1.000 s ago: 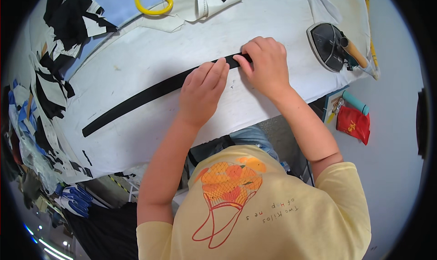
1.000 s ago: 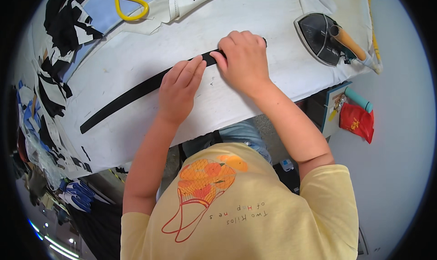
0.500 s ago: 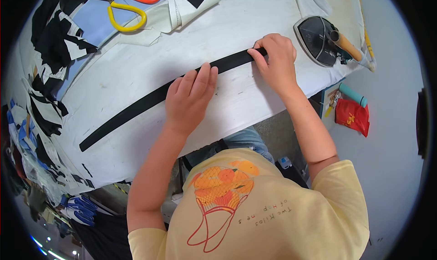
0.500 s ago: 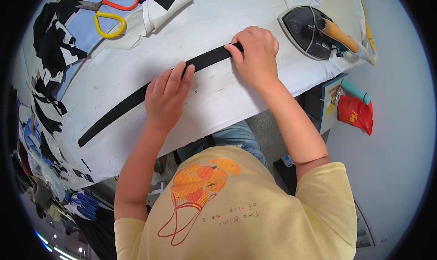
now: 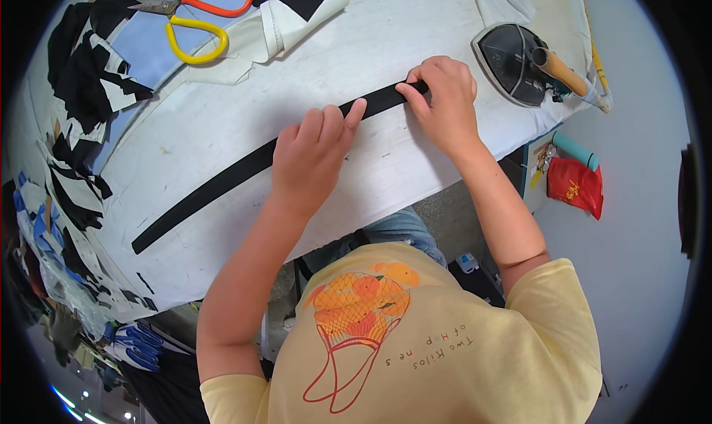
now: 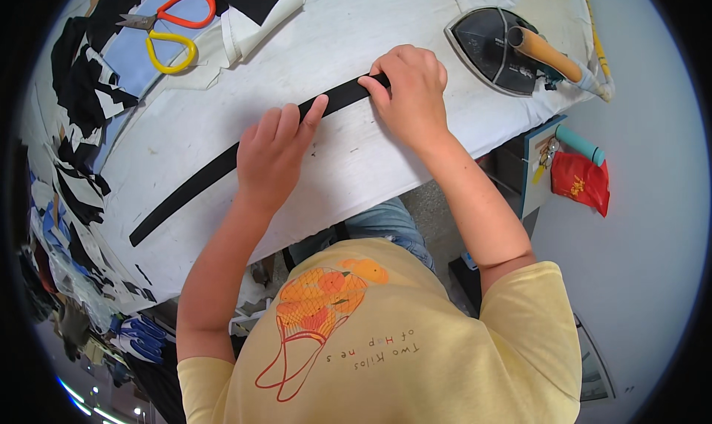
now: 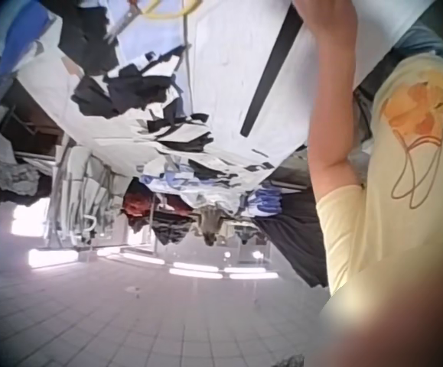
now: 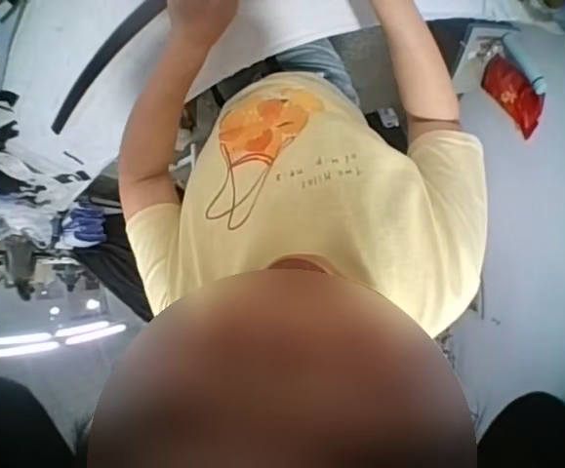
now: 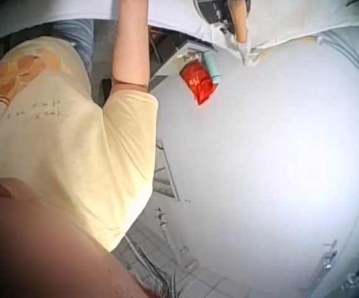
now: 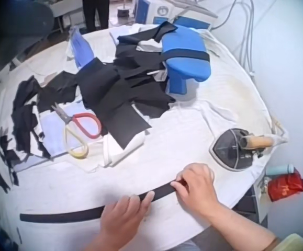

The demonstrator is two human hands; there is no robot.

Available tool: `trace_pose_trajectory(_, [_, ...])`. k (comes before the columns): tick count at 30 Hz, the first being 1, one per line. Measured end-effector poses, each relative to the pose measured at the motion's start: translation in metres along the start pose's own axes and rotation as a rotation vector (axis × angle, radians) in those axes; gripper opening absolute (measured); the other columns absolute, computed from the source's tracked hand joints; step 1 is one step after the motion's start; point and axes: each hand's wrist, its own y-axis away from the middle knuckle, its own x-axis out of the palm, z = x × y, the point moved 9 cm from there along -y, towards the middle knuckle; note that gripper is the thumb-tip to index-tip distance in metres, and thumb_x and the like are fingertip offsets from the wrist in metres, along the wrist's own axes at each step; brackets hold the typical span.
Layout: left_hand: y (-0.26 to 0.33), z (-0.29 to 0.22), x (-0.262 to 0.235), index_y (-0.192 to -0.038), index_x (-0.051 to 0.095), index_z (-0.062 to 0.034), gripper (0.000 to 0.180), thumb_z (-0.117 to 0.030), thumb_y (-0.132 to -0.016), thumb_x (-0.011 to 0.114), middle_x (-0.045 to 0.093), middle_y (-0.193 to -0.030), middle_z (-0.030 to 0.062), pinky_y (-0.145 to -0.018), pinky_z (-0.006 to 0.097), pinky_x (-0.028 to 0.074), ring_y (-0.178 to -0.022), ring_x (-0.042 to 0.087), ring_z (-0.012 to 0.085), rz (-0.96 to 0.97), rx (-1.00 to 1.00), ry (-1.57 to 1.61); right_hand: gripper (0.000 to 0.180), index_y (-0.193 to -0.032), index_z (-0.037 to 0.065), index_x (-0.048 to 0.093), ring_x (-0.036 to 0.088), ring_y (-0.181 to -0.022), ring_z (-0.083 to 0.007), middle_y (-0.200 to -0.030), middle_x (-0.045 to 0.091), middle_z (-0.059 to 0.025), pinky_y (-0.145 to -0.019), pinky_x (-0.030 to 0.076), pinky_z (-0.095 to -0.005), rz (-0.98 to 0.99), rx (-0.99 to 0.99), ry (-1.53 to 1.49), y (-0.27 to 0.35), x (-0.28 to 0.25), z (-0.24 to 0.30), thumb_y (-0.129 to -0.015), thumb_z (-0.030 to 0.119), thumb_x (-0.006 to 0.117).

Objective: Ironing and preparing strips of black fabric for sewing.

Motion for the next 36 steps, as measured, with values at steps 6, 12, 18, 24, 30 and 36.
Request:
trace_pose_trajectory(6, [-0.005, -0.006, 0.003, -0.142, 0.051, -0.0194, 0.066, -0.008, -0.077, 0.062, 0.045, -0.095, 0.0008, -0.062, 0.024, 0.040, -0.085, 0.047, 0.0149, 0.015, 0.040, -0.091, 0.017, -0.082, 0.011, 0.064, 0.051, -0.096, -0.0276, -0.090, 0.060, -0.0028, -0.087, 0.036, -0.0415, -0.047, 0.107, 0.035, 0.007, -0.007, -0.021, -0.078, 0.022, 0.076])
trace_pose_trajectory(12, [-0.006, -0.008, 0.004, -0.142, 0.050, -0.0195, 0.066, -0.011, -0.078, 0.063, 0.045, -0.093, 0.0005, -0.060, 0.024, 0.040, -0.083, 0.047, 0.0144, 0.033, 0.063, -0.119, 0.014, -0.080, 0.012, 0.063, 0.050, -0.095, -0.0277, -0.089, 0.060, -0.0023, -0.087, 0.036, -0.0416, -0.074, 0.134, 0.004, 0.009, -0.008, -0.027, -0.080, 0.020, 0.074])
trace_pose_trajectory(18, [-0.013, -0.010, 0.005, -0.145, 0.048, -0.0233, 0.070, -0.009, -0.078, 0.063, 0.041, -0.087, 0.0000, -0.055, 0.024, 0.036, -0.077, 0.044, 0.0142, 0.079, 0.066, -0.136, 0.013, -0.080, 0.012, 0.062, 0.050, -0.095, -0.0283, -0.089, 0.059, -0.0030, -0.088, 0.035, -0.0421, -0.097, 0.124, 0.000, 0.010, -0.008, -0.026, -0.080, 0.018, 0.073])
trace_pose_trajectory(24, [-0.019, -0.014, 0.011, -0.148, 0.043, -0.0290, 0.080, -0.005, -0.075, 0.063, 0.040, -0.085, 0.0001, -0.054, 0.023, 0.035, -0.074, 0.042, 0.0148, 0.139, 0.074, -0.204, 0.013, -0.086, 0.012, 0.063, 0.051, -0.099, -0.0276, -0.096, 0.060, -0.0024, -0.091, 0.035, -0.0419, -0.196, 0.005, 0.005, 0.013, -0.013, -0.015, -0.078, 0.013, 0.072])
trace_pose_trajectory(30, [-0.020, -0.016, 0.017, -0.151, 0.037, -0.0321, 0.086, -0.009, -0.073, 0.065, 0.042, -0.087, -0.0003, -0.056, 0.025, 0.037, -0.076, 0.042, 0.0155, 0.251, 0.090, -0.256, 0.021, -0.096, 0.014, 0.067, 0.058, -0.101, -0.0187, -0.109, 0.063, 0.0018, -0.092, 0.040, -0.0397, -0.211, -0.446, 0.038, 0.025, -0.011, 0.003, -0.076, 0.011, 0.068])
trace_pose_trajectory(36, [-0.024, -0.025, 0.012, -0.144, 0.047, -0.0209, 0.070, -0.010, -0.076, 0.063, 0.047, -0.099, 0.0004, -0.067, 0.025, 0.041, -0.087, 0.047, 0.0159, 0.163, 0.141, -0.192, 0.033, -0.113, 0.012, 0.068, 0.060, -0.108, -0.0198, -0.121, 0.065, -0.0003, -0.090, 0.045, -0.0375, -0.053, -0.546, 0.091, 0.041, -0.004, -0.002, -0.081, 0.010, 0.067])
